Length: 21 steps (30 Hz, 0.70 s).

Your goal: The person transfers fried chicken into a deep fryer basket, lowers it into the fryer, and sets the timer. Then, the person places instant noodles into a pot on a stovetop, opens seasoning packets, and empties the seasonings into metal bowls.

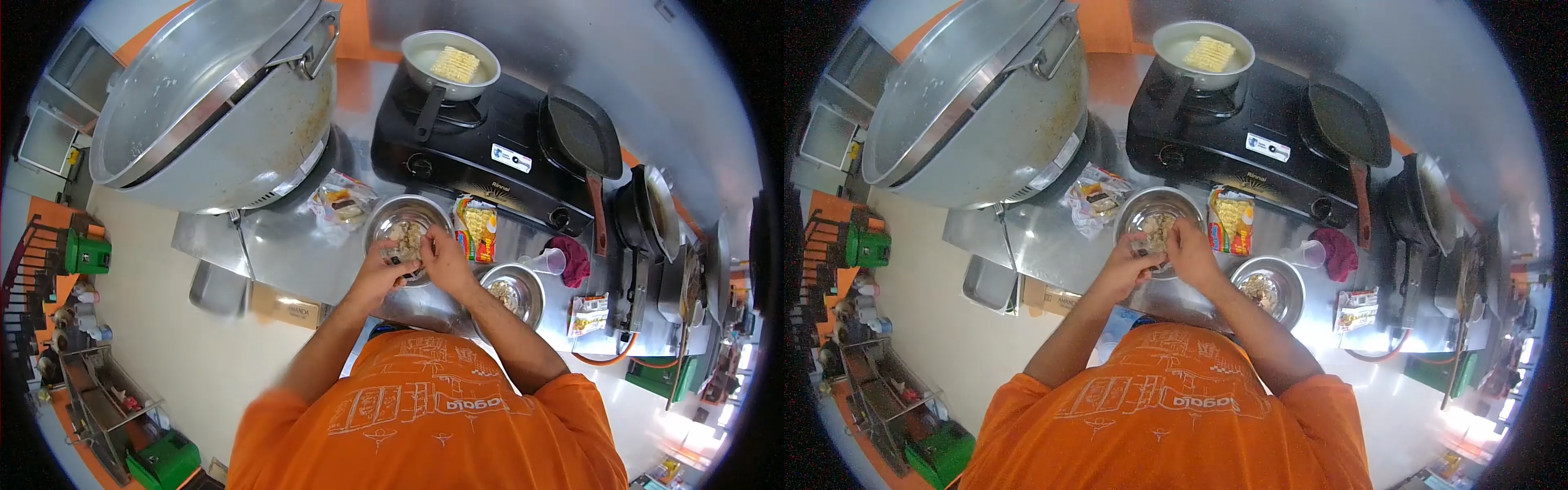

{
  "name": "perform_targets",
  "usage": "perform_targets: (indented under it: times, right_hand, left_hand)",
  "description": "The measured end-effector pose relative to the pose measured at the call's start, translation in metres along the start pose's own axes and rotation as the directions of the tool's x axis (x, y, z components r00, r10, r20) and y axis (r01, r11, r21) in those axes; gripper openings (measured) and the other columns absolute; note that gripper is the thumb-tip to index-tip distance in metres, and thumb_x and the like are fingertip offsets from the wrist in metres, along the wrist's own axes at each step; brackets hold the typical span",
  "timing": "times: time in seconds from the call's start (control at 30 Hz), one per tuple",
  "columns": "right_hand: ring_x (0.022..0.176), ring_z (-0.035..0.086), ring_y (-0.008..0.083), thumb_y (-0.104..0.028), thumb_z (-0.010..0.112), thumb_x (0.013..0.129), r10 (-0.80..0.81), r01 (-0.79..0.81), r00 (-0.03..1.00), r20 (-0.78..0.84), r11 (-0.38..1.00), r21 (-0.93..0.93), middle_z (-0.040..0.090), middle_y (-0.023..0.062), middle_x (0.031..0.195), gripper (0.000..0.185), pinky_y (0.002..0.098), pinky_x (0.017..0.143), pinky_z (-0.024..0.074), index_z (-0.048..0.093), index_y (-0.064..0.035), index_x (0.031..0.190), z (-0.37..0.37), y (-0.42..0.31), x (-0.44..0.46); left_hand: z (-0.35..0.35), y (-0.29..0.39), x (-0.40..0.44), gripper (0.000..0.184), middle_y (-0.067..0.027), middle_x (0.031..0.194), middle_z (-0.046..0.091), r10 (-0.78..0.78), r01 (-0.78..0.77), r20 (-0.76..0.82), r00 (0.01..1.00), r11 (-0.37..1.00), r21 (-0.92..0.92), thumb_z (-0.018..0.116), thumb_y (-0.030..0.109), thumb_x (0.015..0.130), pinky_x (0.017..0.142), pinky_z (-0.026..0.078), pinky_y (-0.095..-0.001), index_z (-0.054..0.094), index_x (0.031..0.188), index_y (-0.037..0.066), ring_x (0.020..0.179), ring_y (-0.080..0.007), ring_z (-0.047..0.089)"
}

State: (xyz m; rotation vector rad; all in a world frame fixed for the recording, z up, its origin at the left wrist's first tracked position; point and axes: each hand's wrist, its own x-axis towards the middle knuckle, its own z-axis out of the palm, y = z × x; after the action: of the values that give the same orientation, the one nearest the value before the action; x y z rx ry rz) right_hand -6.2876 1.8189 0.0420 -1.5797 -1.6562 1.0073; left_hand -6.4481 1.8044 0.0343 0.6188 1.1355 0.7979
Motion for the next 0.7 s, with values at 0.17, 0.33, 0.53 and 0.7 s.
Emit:
perform_targets:
  times: [0.17,0.33,0.53,0.7]
  right_hand:
    - [0.071,0.060,0.0442,-0.006,0.055,0.086,-0.100,0.099,0.993,-0.055,0.995,-0.027,0.059,0.0246,0.074,0.009,0.0470,0.062,0.0457,0.052,0.0022,0.087,0.005,0.003,-0.002]
    - [0.074,0.060,0.0454,-0.009,0.055,0.087,-0.088,0.086,0.996,-0.033,0.995,-0.058,0.059,0.0259,0.074,0.010,0.0493,0.064,0.0457,0.052,0.0012,0.088,0.006,0.002,-0.005]
    - [0.078,0.061,0.0454,-0.013,0.055,0.089,-0.033,0.028,0.999,-0.041,0.993,-0.113,0.061,0.0272,0.078,0.014,0.0489,0.066,0.0473,0.053,0.0005,0.091,0.002,0.010,-0.001]
    - [0.059,0.058,0.0300,-0.018,0.056,0.094,-0.141,0.130,0.982,-0.128,0.987,-0.096,0.057,0.0182,0.064,0.018,0.0387,0.058,0.0450,0.056,-0.0014,0.098,-0.005,0.024,0.002]
  left_hand:
    - [0.004,-0.010,0.007,0.061,-0.0071,0.075,0.055,0.012,-0.015,-0.068,0.998,0.999,-0.039,0.075,0.009,0.078,0.035,0.028,-0.0214,0.034,0.124,0.004,0.045,-0.0079,0.044]
    - [0.005,-0.023,0.015,0.047,-0.0081,0.077,0.057,0.081,-0.083,-0.136,0.987,0.996,-0.012,0.067,0.007,0.084,0.035,0.031,-0.0224,0.038,0.121,0.007,0.046,-0.0085,0.045]
    - [0.008,-0.016,0.009,0.035,-0.0081,0.078,0.057,0.112,-0.087,-0.179,0.977,0.986,0.144,0.058,0.012,0.091,0.040,0.040,-0.0234,0.040,0.120,0.011,0.052,-0.0105,0.050]
    - [-0.001,-0.011,0.005,0.027,-0.0081,0.085,0.059,0.113,-0.116,-0.104,0.988,0.993,-0.025,0.059,0.015,0.094,0.050,0.052,-0.0266,0.044,0.115,0.008,0.063,-0.0140,0.061]
